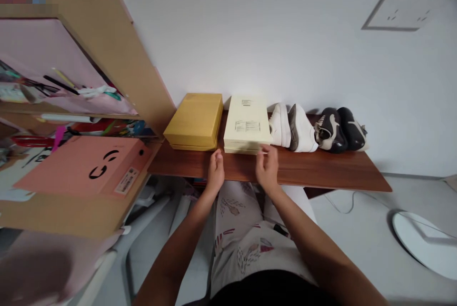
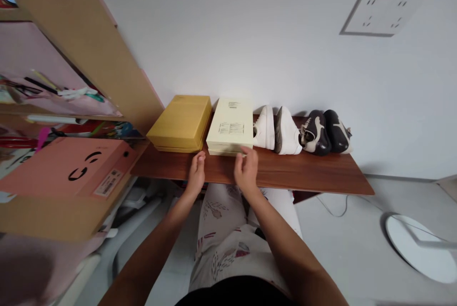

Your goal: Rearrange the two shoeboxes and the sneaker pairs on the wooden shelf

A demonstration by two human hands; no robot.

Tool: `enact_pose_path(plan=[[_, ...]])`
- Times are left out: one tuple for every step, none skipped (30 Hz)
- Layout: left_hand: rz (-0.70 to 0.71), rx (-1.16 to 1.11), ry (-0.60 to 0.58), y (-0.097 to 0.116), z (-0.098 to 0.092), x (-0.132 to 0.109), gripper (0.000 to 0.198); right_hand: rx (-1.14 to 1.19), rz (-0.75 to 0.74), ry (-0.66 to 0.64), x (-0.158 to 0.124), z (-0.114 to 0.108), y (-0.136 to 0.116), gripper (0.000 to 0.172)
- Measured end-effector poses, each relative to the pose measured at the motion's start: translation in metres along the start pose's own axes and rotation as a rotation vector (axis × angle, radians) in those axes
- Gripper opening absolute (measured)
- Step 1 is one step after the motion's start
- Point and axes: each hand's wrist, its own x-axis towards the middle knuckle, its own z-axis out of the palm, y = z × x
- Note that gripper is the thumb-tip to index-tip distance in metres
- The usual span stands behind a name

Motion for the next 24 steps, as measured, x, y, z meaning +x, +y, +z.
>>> enact_pose_path(plan=[[-0.020,-0.030,0.018,-0.003,-0.010,-0.002,0.050,0.052,-0.010,-0.109,-0.011,0.006,-0.009,0.036],[-0.039,-0.067,0.051,-0.007,-0.019,-0.002,0.049,0.104,-0.005,-0.229,-0.021,0.015,-0.017,0.034],[-0.058,-0.108,0.093,-0.010,-0.029,0.000,0.048,0.149,0.013,-0.335,-0.030,0.025,-0.024,0.033],[-0.075,-0.147,0.141,-0.012,-0.038,0.003,0.047,0.186,0.039,-0.412,-0.038,0.036,-0.030,0.033],[-0.091,-0.183,0.190,-0.015,-0.048,0.007,0.046,0.214,0.066,-0.457,-0.044,0.047,-0.035,0.034],[-0.107,-0.211,0.237,-0.017,-0.057,0.012,0.044,0.236,0.090,-0.479,-0.048,0.059,-0.038,0.036],[-0.123,-0.228,0.281,-0.019,-0.067,0.019,0.044,0.254,0.108,-0.486,-0.049,0.069,-0.041,0.039],[-0.134,-0.231,0.328,-0.020,-0.076,0.026,0.043,0.270,0.122,-0.488,-0.049,0.079,-0.043,0.043],[-0.141,-0.225,0.381,-0.020,-0.086,0.034,0.042,0.284,0.135,-0.488,-0.047,0.088,-0.044,0.048],[-0.147,-0.215,0.440,-0.021,-0.095,0.042,0.041,0.295,0.151,-0.486,-0.043,0.096,-0.046,0.053],[-0.153,-0.205,0.495,-0.020,-0.104,0.050,0.040,0.303,0.170,-0.483,-0.038,0.103,-0.049,0.057],[-0.162,-0.196,0.543,-0.020,-0.111,0.059,0.039,0.308,0.192,-0.480,-0.032,0.109,-0.051,0.061],[-0.174,-0.190,0.577,-0.019,-0.118,0.067,0.038,0.308,0.213,-0.480,-0.027,0.114,-0.054,0.065],[-0.189,-0.187,0.594,-0.018,-0.124,0.075,0.036,0.305,0.233,-0.483,-0.021,0.119,-0.057,0.068],[-0.203,-0.185,0.596,-0.017,-0.128,0.081,0.035,0.297,0.253,-0.486,-0.016,0.123,-0.059,0.071],[-0.213,-0.185,0.591,-0.017,-0.131,0.087,0.035,0.290,0.273,-0.490,-0.012,0.127,-0.062,0.074],[-0.217,-0.185,0.579,-0.016,-0.133,0.092,0.035,0.284,0.293,-0.494,-0.008,0.130,-0.064,0.076],[-0.217,-0.186,0.564,-0.016,-0.135,0.096,0.036,0.281,0.313,-0.494,-0.005,0.133,-0.066,0.078],[-0.213,-0.187,0.545,-0.016,-0.135,0.100,0.037,0.279,0.334,-0.494,-0.002,0.136,-0.067,0.081],[-0.205,-0.187,0.526,-0.016,-0.136,0.104,0.039,0.278,0.357,-0.493,0.001,0.138,-0.067,0.082],[-0.200,-0.184,0.507,-0.016,-0.136,0.107,0.042,0.278,0.377,-0.493,0.003,0.140,-0.068,0.084],[-0.199,-0.179,0.489,-0.016,-0.136,0.111,0.045,0.276,0.393,-0.494,0.006,0.142,-0.068,0.085],[-0.205,-0.173,0.473,-0.016,-0.135,0.114,0.047,0.272,0.409,-0.494,0.008,0.143,-0.068,0.085],[-0.219,-0.165,0.465,-0.017,-0.135,0.118,0.050,0.268,0.421,-0.495,0.011,0.145,-0.069,0.085]])
